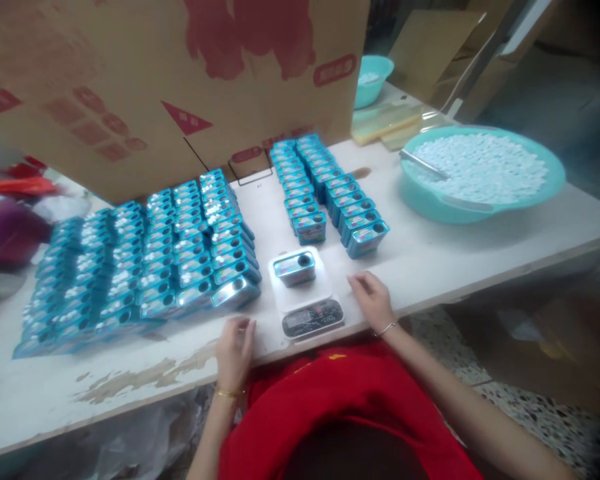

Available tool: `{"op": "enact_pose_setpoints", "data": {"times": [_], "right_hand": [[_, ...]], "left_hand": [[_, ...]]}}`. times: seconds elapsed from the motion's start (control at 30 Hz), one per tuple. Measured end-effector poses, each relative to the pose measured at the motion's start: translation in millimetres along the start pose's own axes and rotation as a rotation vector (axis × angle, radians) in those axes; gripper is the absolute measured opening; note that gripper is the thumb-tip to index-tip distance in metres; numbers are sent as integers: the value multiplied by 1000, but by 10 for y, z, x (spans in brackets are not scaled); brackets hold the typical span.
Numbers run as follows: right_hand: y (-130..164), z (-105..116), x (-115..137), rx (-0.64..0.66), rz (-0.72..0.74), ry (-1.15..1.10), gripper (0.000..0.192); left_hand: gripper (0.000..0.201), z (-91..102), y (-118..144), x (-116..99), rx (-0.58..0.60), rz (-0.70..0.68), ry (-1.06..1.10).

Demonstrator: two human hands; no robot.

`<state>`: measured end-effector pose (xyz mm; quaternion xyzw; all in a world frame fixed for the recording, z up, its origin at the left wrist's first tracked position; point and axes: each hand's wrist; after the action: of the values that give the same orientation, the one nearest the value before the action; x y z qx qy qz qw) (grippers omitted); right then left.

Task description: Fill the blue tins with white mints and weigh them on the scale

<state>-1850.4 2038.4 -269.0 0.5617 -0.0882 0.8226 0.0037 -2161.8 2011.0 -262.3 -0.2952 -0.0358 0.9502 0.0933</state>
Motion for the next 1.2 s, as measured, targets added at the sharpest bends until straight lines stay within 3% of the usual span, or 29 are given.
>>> {"op": "enact_pose_setpoints", "data": {"times": [0.1,0.2,0.3,0.47,0.93,1.07,1.13,1.2], "right_hand": [[-179,2,383,-51,158,60,21],[-403,-53,756,-66,340,137,17],[-580,-168,933,-30,448,214,14],[-683,-322,867,39,490,283,13],[-673,-299,858,72,465,316,14],[-623,-230,911,43,398,195,15],[-563,-185,874,29,312,103,18],[-482,-138,770,13,214,36,23]], "left_hand": [[15,-181,98,155,-41,20,-19],[12,-196,107,154,-9,-2,-61],[11,-166,98,139,1,-17,-59],[10,-182,100,177,-6,-28,-56],[9,-203,111,171,-8,-14,-74],[19,-109,53,-107,-70,-95,-17],[44,-19,-114,-363,-87,-197,-28],[69,79,-378,-627,-19,-300,-109]]}}
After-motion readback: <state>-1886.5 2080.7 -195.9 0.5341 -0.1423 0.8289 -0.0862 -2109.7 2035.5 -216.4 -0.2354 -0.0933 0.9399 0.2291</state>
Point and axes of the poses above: each hand's wrist, its own y-axis away from the middle knuckle, its own z-axis out of the back of the hand, x = y × z, and after that the axes turned 12 degrees about x, right-handed
